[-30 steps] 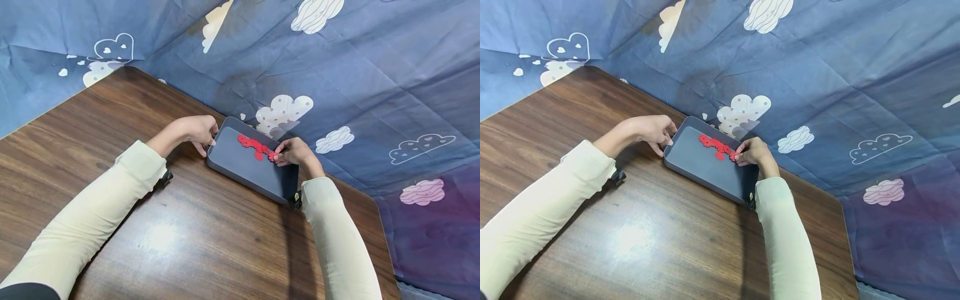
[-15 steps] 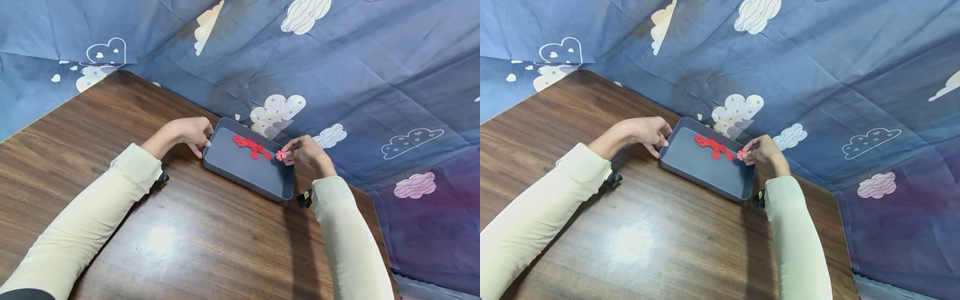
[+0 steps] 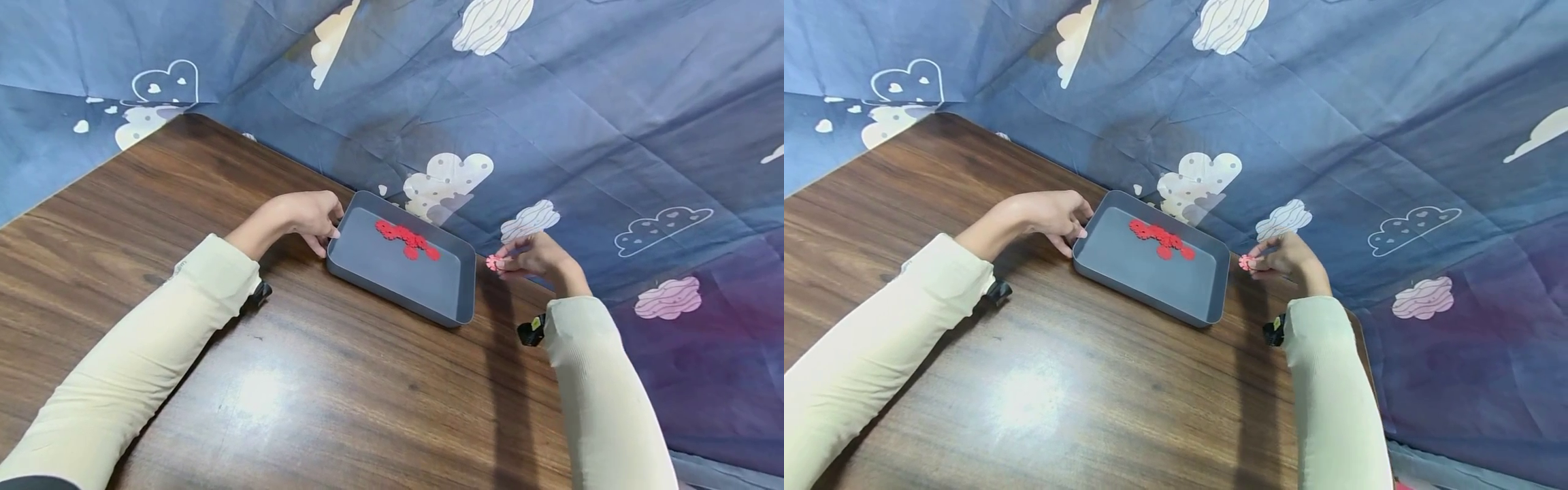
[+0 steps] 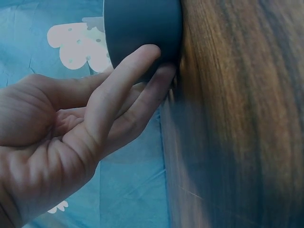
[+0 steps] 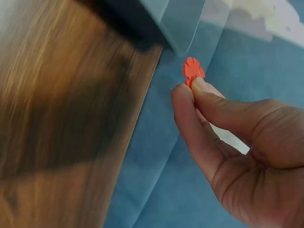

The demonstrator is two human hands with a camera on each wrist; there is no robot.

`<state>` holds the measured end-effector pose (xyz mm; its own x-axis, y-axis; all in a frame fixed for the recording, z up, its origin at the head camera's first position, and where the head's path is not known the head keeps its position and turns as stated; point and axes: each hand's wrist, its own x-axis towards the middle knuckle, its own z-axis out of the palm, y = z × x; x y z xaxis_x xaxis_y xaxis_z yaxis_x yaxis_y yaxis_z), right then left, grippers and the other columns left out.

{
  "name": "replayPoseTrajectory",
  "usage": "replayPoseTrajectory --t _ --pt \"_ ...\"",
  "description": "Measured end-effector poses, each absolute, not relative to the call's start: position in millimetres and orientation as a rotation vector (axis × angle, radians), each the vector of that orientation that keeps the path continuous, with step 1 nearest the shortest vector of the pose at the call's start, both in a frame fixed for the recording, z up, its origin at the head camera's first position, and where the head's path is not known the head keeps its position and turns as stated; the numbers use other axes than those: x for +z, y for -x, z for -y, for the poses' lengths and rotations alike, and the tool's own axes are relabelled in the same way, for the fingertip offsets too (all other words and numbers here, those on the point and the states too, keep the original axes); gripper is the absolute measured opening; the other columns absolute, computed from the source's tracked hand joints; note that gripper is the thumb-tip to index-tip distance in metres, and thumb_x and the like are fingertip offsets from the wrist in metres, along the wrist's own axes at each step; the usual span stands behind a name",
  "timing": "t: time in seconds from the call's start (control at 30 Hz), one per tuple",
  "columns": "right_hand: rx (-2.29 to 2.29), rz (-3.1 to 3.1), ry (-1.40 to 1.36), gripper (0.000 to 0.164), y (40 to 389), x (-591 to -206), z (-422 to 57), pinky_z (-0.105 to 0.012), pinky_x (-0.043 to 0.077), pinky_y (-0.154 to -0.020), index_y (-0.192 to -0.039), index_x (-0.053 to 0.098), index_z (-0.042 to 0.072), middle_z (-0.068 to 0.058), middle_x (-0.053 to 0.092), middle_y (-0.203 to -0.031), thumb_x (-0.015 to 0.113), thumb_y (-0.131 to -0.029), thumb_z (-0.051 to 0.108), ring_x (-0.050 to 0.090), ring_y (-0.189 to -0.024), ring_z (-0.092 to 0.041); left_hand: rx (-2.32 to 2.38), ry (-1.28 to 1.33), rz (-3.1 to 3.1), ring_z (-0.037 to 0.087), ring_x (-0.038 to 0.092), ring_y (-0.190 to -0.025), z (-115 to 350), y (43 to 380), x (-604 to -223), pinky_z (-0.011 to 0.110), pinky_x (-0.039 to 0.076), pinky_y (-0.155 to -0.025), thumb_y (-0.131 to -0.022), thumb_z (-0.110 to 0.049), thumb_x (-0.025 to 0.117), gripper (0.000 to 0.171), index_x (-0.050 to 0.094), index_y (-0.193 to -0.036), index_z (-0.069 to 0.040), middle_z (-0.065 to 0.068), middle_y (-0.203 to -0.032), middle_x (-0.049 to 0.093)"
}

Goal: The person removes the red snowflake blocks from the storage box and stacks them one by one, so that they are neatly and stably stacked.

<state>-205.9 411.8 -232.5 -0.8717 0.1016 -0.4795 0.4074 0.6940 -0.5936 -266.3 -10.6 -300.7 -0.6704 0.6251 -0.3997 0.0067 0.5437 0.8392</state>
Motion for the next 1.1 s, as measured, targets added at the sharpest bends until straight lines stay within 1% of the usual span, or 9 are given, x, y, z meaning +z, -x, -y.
replayPoseTrajectory --t 0.13,0.27,0.33,0.43,0.5,0.67,0.83,1.0,1.1 --pt "-1.073 -2.409 -0.475 0.026 194 -240 -436 -0.029 0.073 -0.08 -0.127 0.058 -0.018 -0.003 0.078 -0.084 0.062 -0.103 -0.012 0.078 -0.076 -0.013 1.118 -0.508 -2.072 0.024 0.067 -0.096 9 266 -301 0.026 0.073 -0.078 -0.11 0.003 0.052 0.056 0.029 -0.161 0.011 0.028 -0.129 0.064" --pt "-1.108 -2.332 -0.58 0.026 181 -256 -455 -0.032 0.073 -0.084 -0.128 0.059 -0.017 -0.003 0.076 -0.086 0.057 -0.102 -0.017 0.078 -0.079 -0.016 1.113 -0.509 -2.07 0.023 0.067 -0.093 7 266 -302 0.025 0.072 -0.077 -0.11 0.002 0.052 0.056 0.029 -0.161 0.011 0.027 -0.128 0.064" --pt "-1.107 -2.309 -0.626 0.026 176 -265 -461 -0.034 0.074 -0.084 -0.127 0.06 -0.016 -0.003 0.076 -0.086 0.057 -0.101 -0.018 0.077 -0.08 -0.016 1.117 -0.511 -2.068 0.022 0.067 -0.091 7 267 -302 0.025 0.072 -0.076 -0.11 0.003 0.052 0.056 0.029 -0.161 0.011 0.026 -0.126 0.065" --pt "-1.122 -2.279 -0.705 0.025 170 -276 -466 -0.034 0.074 -0.085 -0.125 0.062 -0.015 -0.004 0.076 -0.085 0.06 -0.1 -0.016 0.078 -0.079 -0.016 1.127 -0.509 -2.061 0.021 0.068 -0.089 7 267 -302 0.025 0.072 -0.076 -0.11 0.003 0.052 0.056 0.029 -0.16 0.011 0.025 -0.123 0.065" --pt "-1.116 -2.272 -0.723 0.026 169 -280 -468 -0.035 0.073 -0.086 -0.125 0.061 -0.015 -0.004 0.077 -0.086 0.062 -0.1 -0.016 0.078 -0.078 -0.016 1.14 -0.508 -2.053 0.021 0.068 -0.09 9 267 -302 0.025 0.072 -0.076 -0.11 0.003 0.051 0.056 0.029 -0.16 0.011 0.024 -0.122 0.066" --pt "-1.088 -2.291 -0.684 0.028 170 -281 -467 -0.033 0.073 -0.085 -0.127 0.058 -0.016 -0.004 0.077 -0.087 0.063 -0.1 -0.013 0.078 -0.078 -0.015 1.166 -0.496 -2.046 0.022 0.069 -0.094 14 266 -300 0.025 0.072 -0.078 -0.11 0.004 0.05 0.056 0.028 -0.16 0.012 0.023 -0.119 0.066" --pt "-1.058 -2.314 -0.677 0.018 172 -278 -465 -0.031 0.073 -0.084 -0.12 0.061 -0.015 -0.004 0.076 -0.087 0.06 -0.103 -0.008 0.077 -0.077 -0.013 1.181 -0.478 -2.04 0.021 0.069 -0.093 16 265 -299 0.025 0.072 -0.078 -0.11 0.004 0.051 0.056 0.027 -0.16 0.012 0.022 -0.118 0.066" --pt "-1.002 -2.347 -0.676 0.017 171 -278 -465 -0.03 0.073 -0.082 -0.119 0.06 -0.015 -0.003 0.076 -0.085 0.058 -0.104 -0.008 0.076 -0.077 -0.012 1.183 -0.48 -2.034 0.022 0.069 -0.096 13 265 -299 0.025 0.072 -0.078 -0.11 0.004 0.05 0.055 0.028 -0.16 0.012 0.023 -0.121 0.066" --pt "-0.988 -2.365 -0.681 0.017 171 -280 -465 -0.031 0.073 -0.081 -0.119 0.061 -0.014 -0.002 0.076 -0.084 0.06 -0.103 -0.007 0.076 -0.076 -0.012 1.174 -0.487 -2.037 0.023 0.069 -0.098 11 266 -300 0.025 0.072 -0.079 -0.11 0.004 0.05 0.055 0.028 -0.16 0.013 0.024 -0.124 0.065"
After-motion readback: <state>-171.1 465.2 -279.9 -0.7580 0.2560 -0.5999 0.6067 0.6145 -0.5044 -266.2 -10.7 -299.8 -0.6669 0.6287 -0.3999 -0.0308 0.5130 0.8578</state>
